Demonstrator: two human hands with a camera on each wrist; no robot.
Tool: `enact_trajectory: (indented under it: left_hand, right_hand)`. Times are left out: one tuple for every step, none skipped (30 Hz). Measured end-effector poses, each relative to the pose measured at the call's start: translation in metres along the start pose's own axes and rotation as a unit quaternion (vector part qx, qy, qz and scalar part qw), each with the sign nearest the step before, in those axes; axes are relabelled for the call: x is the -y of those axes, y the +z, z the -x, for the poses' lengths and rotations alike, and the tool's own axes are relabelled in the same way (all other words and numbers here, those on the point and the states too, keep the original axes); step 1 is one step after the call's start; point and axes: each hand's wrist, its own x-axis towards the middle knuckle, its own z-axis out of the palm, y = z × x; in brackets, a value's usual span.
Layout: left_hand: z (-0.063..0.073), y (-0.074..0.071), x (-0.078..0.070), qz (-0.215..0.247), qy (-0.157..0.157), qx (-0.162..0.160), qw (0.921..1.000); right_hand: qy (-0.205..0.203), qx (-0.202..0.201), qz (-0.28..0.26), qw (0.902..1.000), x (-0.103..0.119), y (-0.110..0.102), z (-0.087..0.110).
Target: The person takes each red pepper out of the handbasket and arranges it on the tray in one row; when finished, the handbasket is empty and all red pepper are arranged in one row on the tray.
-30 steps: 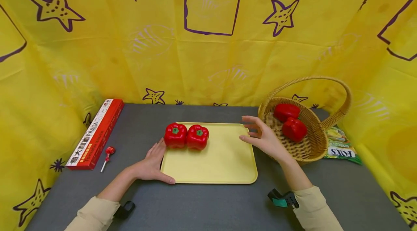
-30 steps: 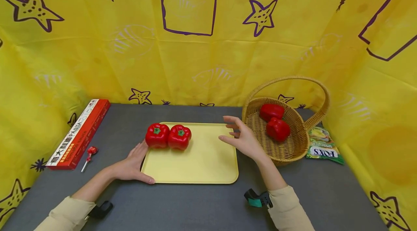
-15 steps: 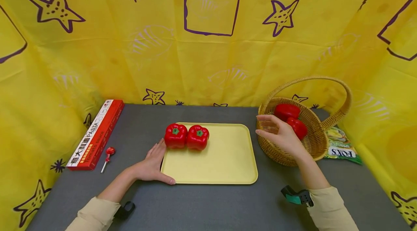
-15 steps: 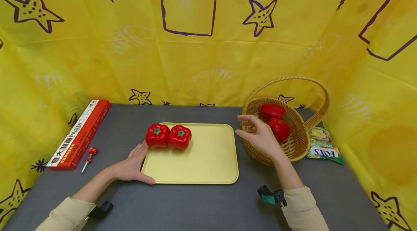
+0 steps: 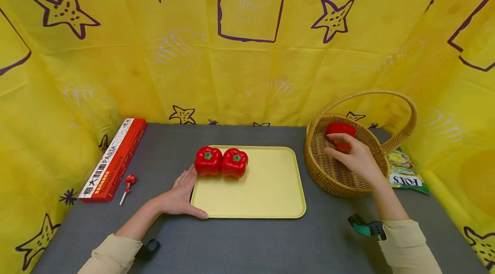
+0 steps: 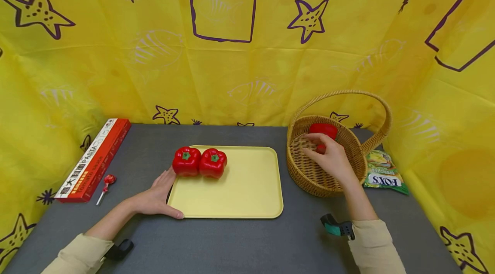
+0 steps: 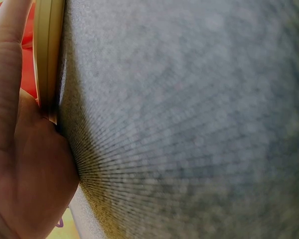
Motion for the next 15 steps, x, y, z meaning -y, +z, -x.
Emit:
enact_trajectory:
  left_hand:
    - [0.0,0.0,0.0,0.001,0.0,0.0,1.0]
    - [0.0,0.0,0.0,0.0,-0.001,0.001,1.0]
    - [0.0,0.0,0.0,-0.001,-0.002,0.002,1.0]
    - [0.0,0.0,0.0,-0.001,-0.003,0.002,1.0]
    - [0.0,0.0,0.0,-0.001,-0.003,0.002,1.0]
    - [0.0,0.0,0.0,0.0,-0.003,0.002,1.0]
    - [0.0,0.0,0.0,-0.001,-0.004,0.002,1.0]
    - [0.0,0.0,0.0,-0.002,-0.005,0.002,1.0]
    - [0.0,0.0,0.0,-0.001,-0.004,0.001,1.0]
    - [0.0,0.0,0.0,0.0,-0.003,0.001,1.0]
    - [0.001,0.0,0.0,0.0,-0.004,0.001,1.0]
    - [0.001,0.0,0.0,0.0,-0.004,0.001,1.0]
    - [0.001,0.0,0.0,0.0,-0.004,0.002,1.0]
    - [0.001,0.0,0.0,0.0,-0.005,0.002,1.0]
    - [0.001,-0.001,0.0,0.0,-0.005,0.003,1.0]
  right_hand:
    - [0.004,-0.005,0.005,1.0,-0.002,-0.002,0.0]
    - [0.007,-0.009,0.011,0.9999,-0.004,-0.003,0.0]
    - [0.008,-0.016,0.018,0.9997,-0.006,-0.004,0.0]
    - [0.008,-0.022,0.025,0.9994,-0.008,-0.005,0.0]
    - [0.006,-0.029,0.034,0.999,-0.01,-0.006,0.0]
    - [0.006,-0.034,0.04,0.9986,-0.012,-0.007,0.0]
    - [0.006,-0.038,0.047,0.9982,-0.014,-0.007,0.0]
    - [0.007,-0.04,0.052,0.9978,-0.015,-0.007,-0.001]
    - [0.009,-0.042,0.057,0.9974,-0.017,-0.008,-0.001]
    - [0.011,-0.042,0.062,0.9971,-0.019,-0.008,-0.001]
    - [0.015,-0.042,0.066,0.9969,-0.02,-0.008,-0.002]
    - [0.019,-0.039,0.069,0.9966,-0.022,-0.009,-0.002]
    - [0.024,-0.036,0.074,0.9964,-0.023,-0.009,-0.002]
    - [0.027,-0.033,0.077,0.9962,-0.024,-0.009,-0.002]
    - [0.028,-0.03,0.081,0.9959,-0.025,-0.009,-0.002]
